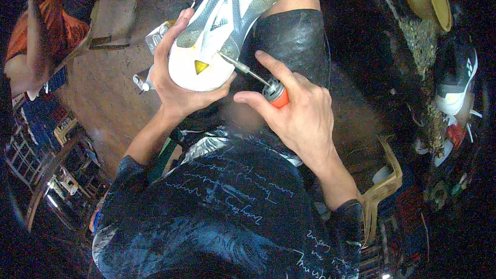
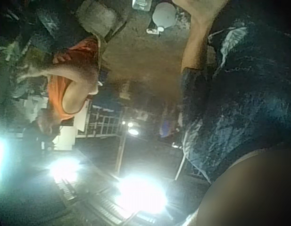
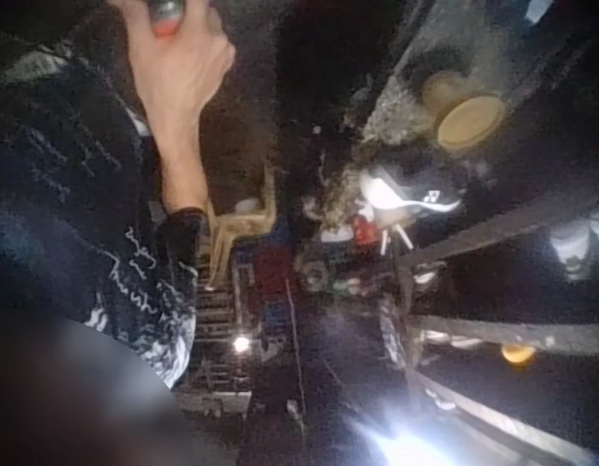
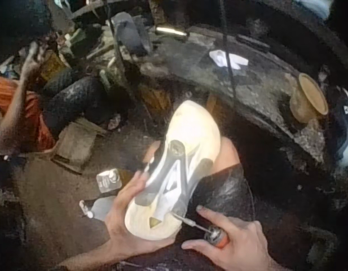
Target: The person holds a black and white athletic shoe and uses a red-handled tool to apply a substance to the sole. They rotate the shoe to access different areas of the sole and continue applying the substance with the tool.
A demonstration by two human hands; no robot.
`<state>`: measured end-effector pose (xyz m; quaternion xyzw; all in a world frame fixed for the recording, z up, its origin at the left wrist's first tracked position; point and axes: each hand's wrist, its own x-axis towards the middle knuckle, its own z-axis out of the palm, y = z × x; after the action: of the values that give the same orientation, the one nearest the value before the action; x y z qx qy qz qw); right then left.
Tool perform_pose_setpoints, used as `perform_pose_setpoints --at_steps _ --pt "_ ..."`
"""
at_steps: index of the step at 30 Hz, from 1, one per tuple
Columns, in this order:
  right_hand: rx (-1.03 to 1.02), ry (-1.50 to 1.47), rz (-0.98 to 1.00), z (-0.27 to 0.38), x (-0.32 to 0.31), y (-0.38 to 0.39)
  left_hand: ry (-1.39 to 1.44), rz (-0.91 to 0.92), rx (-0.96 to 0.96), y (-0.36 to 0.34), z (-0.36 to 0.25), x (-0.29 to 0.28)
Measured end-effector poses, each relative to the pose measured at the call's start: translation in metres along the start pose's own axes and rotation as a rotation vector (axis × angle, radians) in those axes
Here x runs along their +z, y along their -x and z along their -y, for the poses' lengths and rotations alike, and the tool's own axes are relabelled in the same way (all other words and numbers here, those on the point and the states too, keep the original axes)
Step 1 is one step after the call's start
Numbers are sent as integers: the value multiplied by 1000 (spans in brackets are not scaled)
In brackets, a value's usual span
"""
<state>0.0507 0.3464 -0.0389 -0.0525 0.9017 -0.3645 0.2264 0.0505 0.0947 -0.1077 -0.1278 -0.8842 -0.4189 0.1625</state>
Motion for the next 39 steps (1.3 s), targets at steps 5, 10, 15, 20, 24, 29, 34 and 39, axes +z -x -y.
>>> perform_pose_setpoints --at_steps 5,10,15,20,24,29,34,39 --pt "-29 49 -8 0 1 1 -17 -6 15 0 2 1" --pt "-36 96 33 -1 1 3 98 -66 -48 -1 2 5" --pt "-61 74 0 -5 1 3 31 -26 0 -2 3 2" --pt "-37 -91 -106 -11 4 -1 4 7 14 -3 4 -1" --pt "-2 -37 -110 -11 5 -1 -15 1 6 -3 1 0" --pt "45 -9 -96 -9 4 0 -21 2 6 -3 0 0" --pt "24 -1 -104 -9 6 -2 -1 11 10 -2 1 1" --pt "0 3 -97 -12 6 -1 12 -6 15 -1 2 3"
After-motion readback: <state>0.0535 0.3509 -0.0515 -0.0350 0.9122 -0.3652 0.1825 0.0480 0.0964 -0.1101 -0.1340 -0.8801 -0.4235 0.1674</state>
